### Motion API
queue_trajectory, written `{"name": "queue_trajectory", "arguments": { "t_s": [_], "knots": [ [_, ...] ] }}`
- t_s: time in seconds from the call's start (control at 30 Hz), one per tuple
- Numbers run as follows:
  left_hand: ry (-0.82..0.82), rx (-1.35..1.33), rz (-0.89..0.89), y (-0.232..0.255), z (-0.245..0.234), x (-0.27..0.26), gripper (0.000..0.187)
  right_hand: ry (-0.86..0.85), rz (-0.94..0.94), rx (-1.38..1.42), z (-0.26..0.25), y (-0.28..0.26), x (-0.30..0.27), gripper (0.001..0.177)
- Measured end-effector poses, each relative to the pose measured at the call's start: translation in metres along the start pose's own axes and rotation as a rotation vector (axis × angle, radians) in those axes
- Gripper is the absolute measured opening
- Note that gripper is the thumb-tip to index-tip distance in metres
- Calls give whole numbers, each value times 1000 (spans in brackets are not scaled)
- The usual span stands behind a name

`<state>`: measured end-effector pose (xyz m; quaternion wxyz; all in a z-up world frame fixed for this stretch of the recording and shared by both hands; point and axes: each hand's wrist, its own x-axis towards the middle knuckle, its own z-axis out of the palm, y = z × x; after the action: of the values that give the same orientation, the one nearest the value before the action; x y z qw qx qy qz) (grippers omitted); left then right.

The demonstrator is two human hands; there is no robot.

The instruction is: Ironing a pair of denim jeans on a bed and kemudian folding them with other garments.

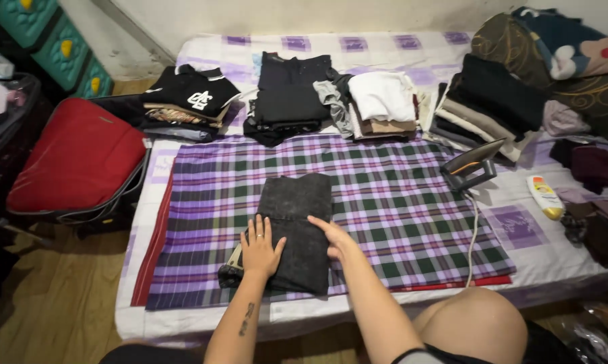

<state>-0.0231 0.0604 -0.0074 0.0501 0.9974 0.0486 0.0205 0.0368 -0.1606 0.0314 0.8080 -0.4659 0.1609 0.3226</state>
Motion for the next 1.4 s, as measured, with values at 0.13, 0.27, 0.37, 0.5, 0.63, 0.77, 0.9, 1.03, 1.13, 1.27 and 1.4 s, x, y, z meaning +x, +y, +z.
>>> {"name": "queue_trajectory", "arguments": {
  "t_s": [0.13,0.27,0.37,0.5,0.63,0.77,0.9,1.03,1.13,1.27,1.4],
  "knots": [
    [-20,-66,25,-4,-2,2,84,83,-27,70,-18,4,21,49],
    [-79,-176,51,-10,-11,-5,82,256,-144,-42,-8,-35,-4,42],
    [-123,-136,-43,-26,-12,-17,80,481,-401,-435,41,-101,-79,43],
    [-73,-79,-96,-42,-17,-48,79,277,-941,-488,39,-161,-76,49],
    [19,-28,-87,-38,-23,-55,75,552,-1146,-1239,88,-188,-114,50],
    [57,-18,-91,-40,-11,-54,73,456,-1145,-1813,85,-141,-87,56],
    [58,-12,-76,-42,-3,-57,73,308,-732,-2276,33,-19,-53,66],
    [113,-24,-76,-47,-2,-47,73,379,-944,-2328,3,30,-36,82],
    [121,-8,-61,-46,-3,-59,73,350,-811,-2164,4,29,-52,93],
    [173,48,-75,-48,9,-54,75,311,-749,-2162,4,24,-52,99],
    [121,134,-86,-46,11,-53,74,333,-711,-2137,16,26,-58,100]
  ]
}}
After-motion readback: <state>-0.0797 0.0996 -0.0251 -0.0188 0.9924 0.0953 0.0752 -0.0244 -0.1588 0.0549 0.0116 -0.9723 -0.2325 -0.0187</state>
